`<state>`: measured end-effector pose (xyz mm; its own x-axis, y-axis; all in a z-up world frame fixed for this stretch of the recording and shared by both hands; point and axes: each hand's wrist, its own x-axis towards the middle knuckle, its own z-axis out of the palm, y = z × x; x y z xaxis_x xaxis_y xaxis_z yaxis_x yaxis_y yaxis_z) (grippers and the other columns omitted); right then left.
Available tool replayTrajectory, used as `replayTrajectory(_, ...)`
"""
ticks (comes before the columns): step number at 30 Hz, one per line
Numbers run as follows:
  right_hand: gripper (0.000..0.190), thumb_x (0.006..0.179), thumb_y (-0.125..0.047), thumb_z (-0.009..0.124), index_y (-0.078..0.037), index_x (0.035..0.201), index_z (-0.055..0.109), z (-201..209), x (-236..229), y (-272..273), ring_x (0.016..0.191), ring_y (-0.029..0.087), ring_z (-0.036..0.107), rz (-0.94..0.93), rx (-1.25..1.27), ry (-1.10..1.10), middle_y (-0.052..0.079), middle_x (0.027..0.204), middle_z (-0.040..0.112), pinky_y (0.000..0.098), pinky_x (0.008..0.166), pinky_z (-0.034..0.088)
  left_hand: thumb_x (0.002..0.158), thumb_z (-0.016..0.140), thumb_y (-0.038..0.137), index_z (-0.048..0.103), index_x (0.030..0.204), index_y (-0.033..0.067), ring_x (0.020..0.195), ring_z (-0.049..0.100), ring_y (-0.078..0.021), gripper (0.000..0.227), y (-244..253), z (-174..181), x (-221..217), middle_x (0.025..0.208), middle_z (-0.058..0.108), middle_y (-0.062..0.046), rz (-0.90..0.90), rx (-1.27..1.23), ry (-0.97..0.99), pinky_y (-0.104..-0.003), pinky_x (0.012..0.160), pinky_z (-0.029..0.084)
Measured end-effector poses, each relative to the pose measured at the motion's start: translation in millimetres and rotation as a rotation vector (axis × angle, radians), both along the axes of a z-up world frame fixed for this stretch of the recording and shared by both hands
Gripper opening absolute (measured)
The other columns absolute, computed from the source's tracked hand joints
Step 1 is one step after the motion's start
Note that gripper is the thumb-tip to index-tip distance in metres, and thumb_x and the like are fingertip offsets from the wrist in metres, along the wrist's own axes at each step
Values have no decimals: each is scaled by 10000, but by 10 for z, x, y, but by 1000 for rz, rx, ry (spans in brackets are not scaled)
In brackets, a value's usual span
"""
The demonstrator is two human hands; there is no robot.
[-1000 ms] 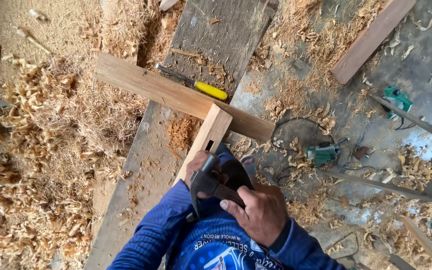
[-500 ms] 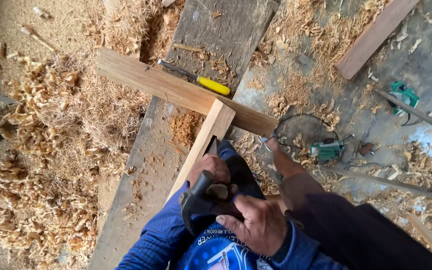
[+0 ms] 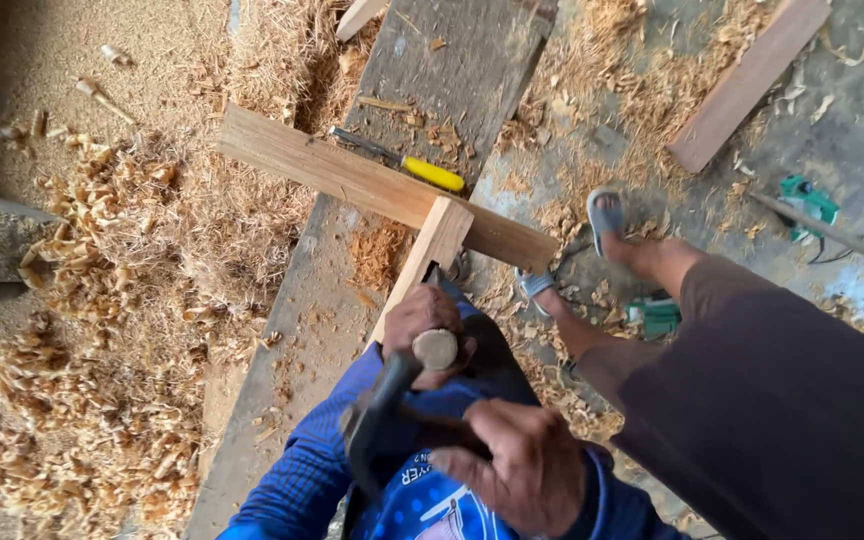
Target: Joining two pieces of wood using a hammer to drive a wooden wedge or tenon into a slot.
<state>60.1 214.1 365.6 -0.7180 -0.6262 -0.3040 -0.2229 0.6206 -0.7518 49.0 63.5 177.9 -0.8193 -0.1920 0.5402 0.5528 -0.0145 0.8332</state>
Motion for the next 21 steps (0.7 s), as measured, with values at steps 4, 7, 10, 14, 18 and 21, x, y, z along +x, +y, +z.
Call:
replayTrajectory(4, 600, 880, -613, 635, -34, 729, 590, -32, 138, 119, 527, 324, 654, -44, 48, 6, 166, 558, 529, 461, 454, 463, 724, 810, 118, 678, 827, 81, 686, 628, -237, 171, 96, 277, 77, 746, 635, -48, -41, 67, 121, -345, 659, 501)
replayTrajectory(7, 613, 944, -616, 619, -33, 758, 577, -147, 153, 179, 560, 314, 664, -51, 8, -18, 134, 589, 549, 454, 473, 480, 739, 805, 128, 626, 841, 86, 752, 631, -269, 210, 97, 362, 92, 796, 628, -69, -25, -57, 16, -399, 751, 470)
replayTrajectory(10, 624, 940, -619, 625, -33, 735, 567, -222, 214, 238, 548, 320, 652, -58, 40, -64, 134, 577, 534, 452, 482, 493, 743, 800, 126, 627, 846, 79, 753, 630, -270, 207, 93, 324, 49, 799, 629, -70, -17, -47, 14, -397, 748, 480)
replayTrajectory(14, 619, 898, -633, 626, -45, 713, 579, -229, 219, 231, 515, 294, 661, -70, 90, -75, 141, 548, 531, 442, 465, 501, 751, 790, 121, 630, 857, 64, 756, 628, -274, 200, 61, 224, 21, 806, 633, -71, 14, -29, -8, -393, 742, 503)
replayTrajectory(18, 621, 971, -625, 588, -50, 738, 557, -237, 13, 209, 583, 344, 662, -20, 42, -47, 166, 616, 576, 470, 523, 513, 724, 804, 139, 624, 867, 65, 752, 632, -256, 242, 110, 80, -47, 810, 638, -69, 10, 13, -40, -383, 709, 505)
replayTrajectory(21, 620, 907, -622, 614, -40, 706, 537, -589, -94, 181, 588, 350, 673, -147, 211, -189, 179, 612, 598, 478, 535, 516, 727, 802, 132, 628, 867, 68, 752, 632, -252, 232, 137, 9, -39, 809, 637, -67, -4, 20, -41, -378, 710, 507)
